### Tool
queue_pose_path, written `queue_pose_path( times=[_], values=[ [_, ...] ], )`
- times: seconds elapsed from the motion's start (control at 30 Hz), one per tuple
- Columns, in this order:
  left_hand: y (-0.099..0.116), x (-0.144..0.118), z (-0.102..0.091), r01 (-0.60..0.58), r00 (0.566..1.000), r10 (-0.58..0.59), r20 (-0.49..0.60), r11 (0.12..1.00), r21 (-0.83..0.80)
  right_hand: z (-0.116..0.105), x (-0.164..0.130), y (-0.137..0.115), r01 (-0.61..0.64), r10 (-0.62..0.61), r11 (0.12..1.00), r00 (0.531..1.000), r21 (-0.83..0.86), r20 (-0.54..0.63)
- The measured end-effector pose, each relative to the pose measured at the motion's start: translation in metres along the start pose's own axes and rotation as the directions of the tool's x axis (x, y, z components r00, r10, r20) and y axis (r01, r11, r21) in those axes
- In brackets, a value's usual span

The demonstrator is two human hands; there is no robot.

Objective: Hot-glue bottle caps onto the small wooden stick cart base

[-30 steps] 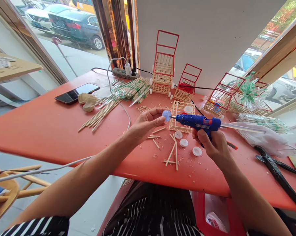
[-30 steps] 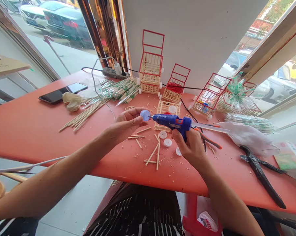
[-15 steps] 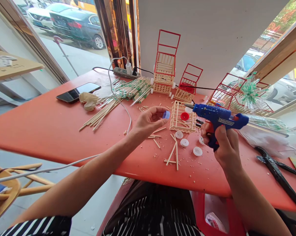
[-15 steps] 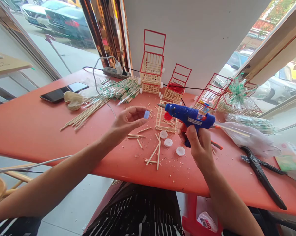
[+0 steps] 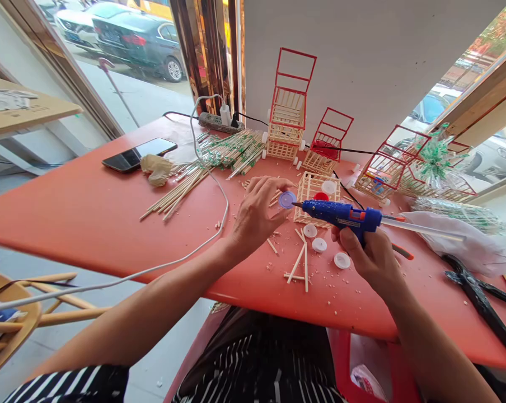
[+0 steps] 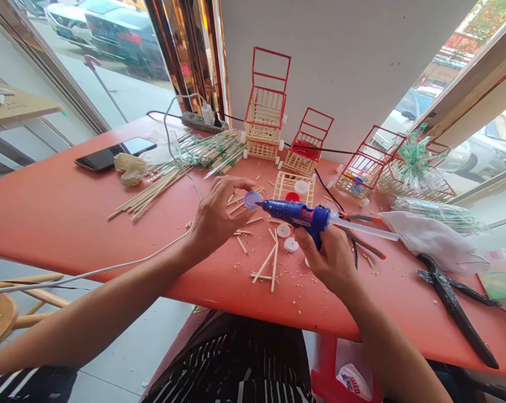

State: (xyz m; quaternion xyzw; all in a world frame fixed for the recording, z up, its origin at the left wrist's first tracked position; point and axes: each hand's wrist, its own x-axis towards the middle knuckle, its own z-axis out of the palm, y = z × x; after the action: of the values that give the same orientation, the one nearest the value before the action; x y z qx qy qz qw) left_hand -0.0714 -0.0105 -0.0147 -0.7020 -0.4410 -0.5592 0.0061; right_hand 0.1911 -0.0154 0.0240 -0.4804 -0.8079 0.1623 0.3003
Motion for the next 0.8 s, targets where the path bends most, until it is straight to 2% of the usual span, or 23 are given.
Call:
queue_pose_path(
  times=[0.2, 0.5, 0.8],
  values=[
    [0.003, -0.002, -0.001, -0.058, 0.998, 0.057, 0.030, 0.998, 0.032, -0.003, 0.001, -0.013, 0.007, -0.005, 0.998, 0.999, -0.056, 0.041],
    [0.004, -0.004, -0.001, -0.099, 0.993, 0.095, 0.067, 0.994, 0.052, 0.002, 0.002, -0.013, 0.083, -0.084, 0.989, 0.996, -0.121, -0.001],
    [0.006, -0.004, -0.001, -0.066, 0.994, 0.061, 0.087, 0.996, 0.055, 0.002, 0.003, -0.020, 0.098, -0.106, 0.976, 0.994, -0.192, -0.033]
  ],
)
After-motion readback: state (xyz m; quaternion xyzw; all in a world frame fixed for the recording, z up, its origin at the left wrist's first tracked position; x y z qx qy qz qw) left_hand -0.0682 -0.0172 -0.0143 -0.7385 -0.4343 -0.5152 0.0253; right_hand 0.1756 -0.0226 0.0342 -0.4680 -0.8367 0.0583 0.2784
